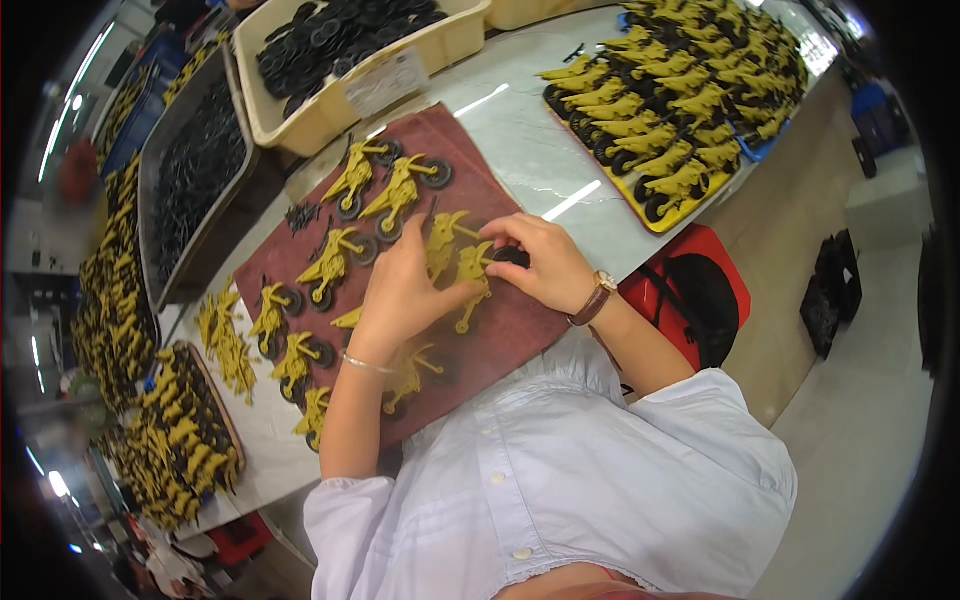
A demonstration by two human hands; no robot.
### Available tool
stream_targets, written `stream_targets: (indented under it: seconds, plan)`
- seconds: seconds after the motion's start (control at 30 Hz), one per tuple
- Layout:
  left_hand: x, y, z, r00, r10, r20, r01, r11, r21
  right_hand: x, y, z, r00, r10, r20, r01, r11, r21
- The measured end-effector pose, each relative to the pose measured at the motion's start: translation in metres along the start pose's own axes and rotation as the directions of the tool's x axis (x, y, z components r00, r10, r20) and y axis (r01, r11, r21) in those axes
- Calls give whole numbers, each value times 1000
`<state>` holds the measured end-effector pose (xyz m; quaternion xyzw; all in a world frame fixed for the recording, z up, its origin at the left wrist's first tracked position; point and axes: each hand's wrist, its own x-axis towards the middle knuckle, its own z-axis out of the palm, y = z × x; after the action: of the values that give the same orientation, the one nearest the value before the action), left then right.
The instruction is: The person assembles toy motorcycles by attaching wheels and frame components together by hand, then stacks the completed toy motorcycles onto a tray.
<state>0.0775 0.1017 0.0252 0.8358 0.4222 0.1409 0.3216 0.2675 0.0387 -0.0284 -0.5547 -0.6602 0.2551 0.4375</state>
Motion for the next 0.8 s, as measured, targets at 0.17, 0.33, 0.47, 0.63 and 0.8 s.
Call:
stream_targets:
  seconds: [0.17, 0.33, 0.47, 0.63, 0.8]
  plan:
    - [-2, 4, 0, 995, -37, 93, 52, 984, -169, -3, -15, -10, 993, -68, -100, 68, 998, 3]
    - [2, 1, 16, 995, 72, 66, -61, 987, -151, -6, -11, -15, 987, 110, -118, -104, 993, 57]
    - [13, 17, 21, 984, 177, -2, -175, 975, -140, -11, -7, -36, 990, -40, -135, 23, 992, -121]
    - [54, 55, 27, 981, 127, 148, 13, 712, -702, -15, -10, -88, 911, -165, -377, 42, 948, -314]
    - [103, 83, 43, 914, 192, 358, 294, 296, -909, -13, -7, -149, 900, -83, -428, -35, 965, -260]
